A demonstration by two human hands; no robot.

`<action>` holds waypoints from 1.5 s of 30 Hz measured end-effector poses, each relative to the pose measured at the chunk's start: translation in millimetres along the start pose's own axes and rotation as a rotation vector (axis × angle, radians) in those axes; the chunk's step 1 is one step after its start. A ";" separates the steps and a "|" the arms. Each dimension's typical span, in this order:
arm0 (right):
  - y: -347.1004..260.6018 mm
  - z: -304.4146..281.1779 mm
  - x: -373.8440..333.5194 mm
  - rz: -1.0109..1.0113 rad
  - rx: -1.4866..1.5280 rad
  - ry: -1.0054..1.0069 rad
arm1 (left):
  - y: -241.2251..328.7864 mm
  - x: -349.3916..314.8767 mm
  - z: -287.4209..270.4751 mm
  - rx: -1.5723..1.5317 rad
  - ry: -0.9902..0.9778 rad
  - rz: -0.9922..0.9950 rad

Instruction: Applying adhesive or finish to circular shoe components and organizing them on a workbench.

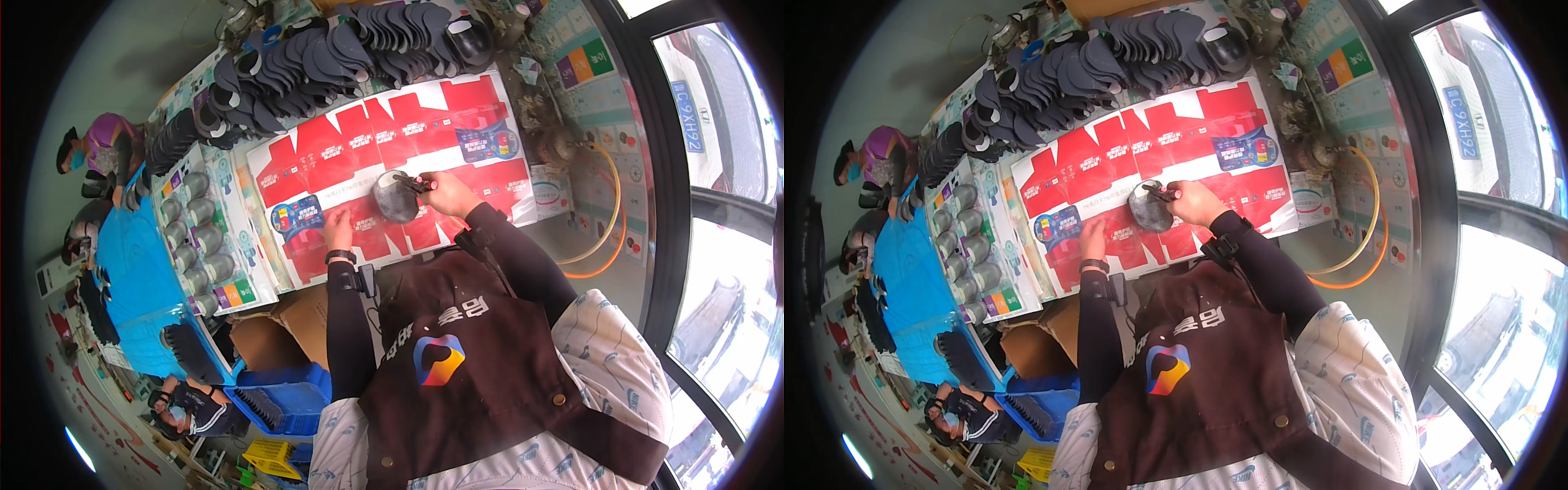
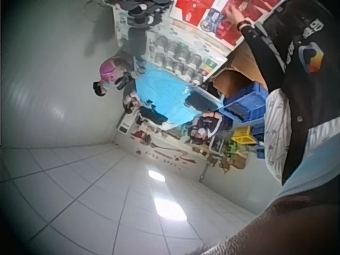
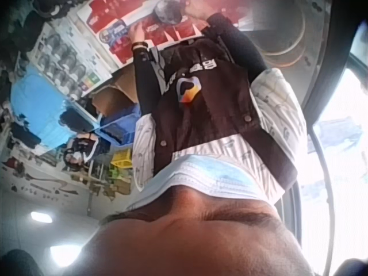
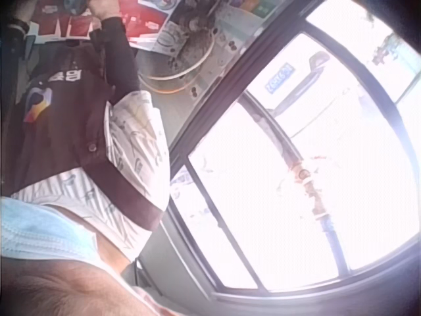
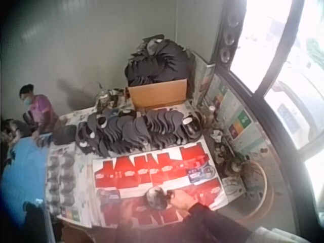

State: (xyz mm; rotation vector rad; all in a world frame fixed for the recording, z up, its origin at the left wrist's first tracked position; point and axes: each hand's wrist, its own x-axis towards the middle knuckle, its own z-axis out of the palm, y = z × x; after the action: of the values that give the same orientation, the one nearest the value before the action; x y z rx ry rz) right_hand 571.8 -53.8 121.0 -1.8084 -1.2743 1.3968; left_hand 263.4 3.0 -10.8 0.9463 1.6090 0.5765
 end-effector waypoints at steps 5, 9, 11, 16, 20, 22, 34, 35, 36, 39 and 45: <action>-7.8 -9.3 -7.0 -0.013 -0.290 -0.192 | 2.5 1.7 14.1 0.092 -0.023 0.031; 0.1 -9.5 -3.1 0.060 -0.177 0.000 | 13.4 -0.1 29.2 0.114 -0.074 0.003; -6.9 -4.8 -3.4 0.024 -0.128 -0.055 | 7.8 3.8 23.4 0.144 -0.059 0.041; -5.7 -6.5 -8.0 -0.008 -0.177 -0.185 | 22.4 0.9 37.2 0.206 -0.106 0.082; 11.6 -5.1 -1.7 -0.035 -0.329 -0.249 | 31.6 -0.1 41.9 0.228 -0.147 0.059; -0.4 -4.7 -7.0 -0.028 -0.190 -0.165 | 29.3 -0.8 39.9 0.206 -0.174 -0.022; 15.3 -8.9 -5.4 -0.091 -0.277 -0.160 | 27.4 5.0 53.1 0.392 -0.255 -0.021; 15.2 -15.6 -2.7 -0.087 -0.281 -0.151 | 32.1 5.2 60.3 0.390 -0.263 -0.016; 10.2 -16.0 -0.8 -0.072 -0.234 -0.098 | 29.8 4.9 59.1 0.399 -0.264 0.022; -16.7 -21.7 -0.8 0.006 -0.172 -0.124 | 32.4 2.6 46.6 0.447 -0.243 0.054; 36.3 -48.6 -28.3 -0.094 0.082 -0.013 | 62.0 -24.4 66.6 0.522 -0.254 0.176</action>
State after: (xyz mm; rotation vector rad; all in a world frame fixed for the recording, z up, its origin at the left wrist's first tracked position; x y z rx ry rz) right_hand 629.4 -87.8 119.6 -1.6656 -1.2730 1.3913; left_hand 345.6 9.9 34.7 1.4945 1.4772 0.1363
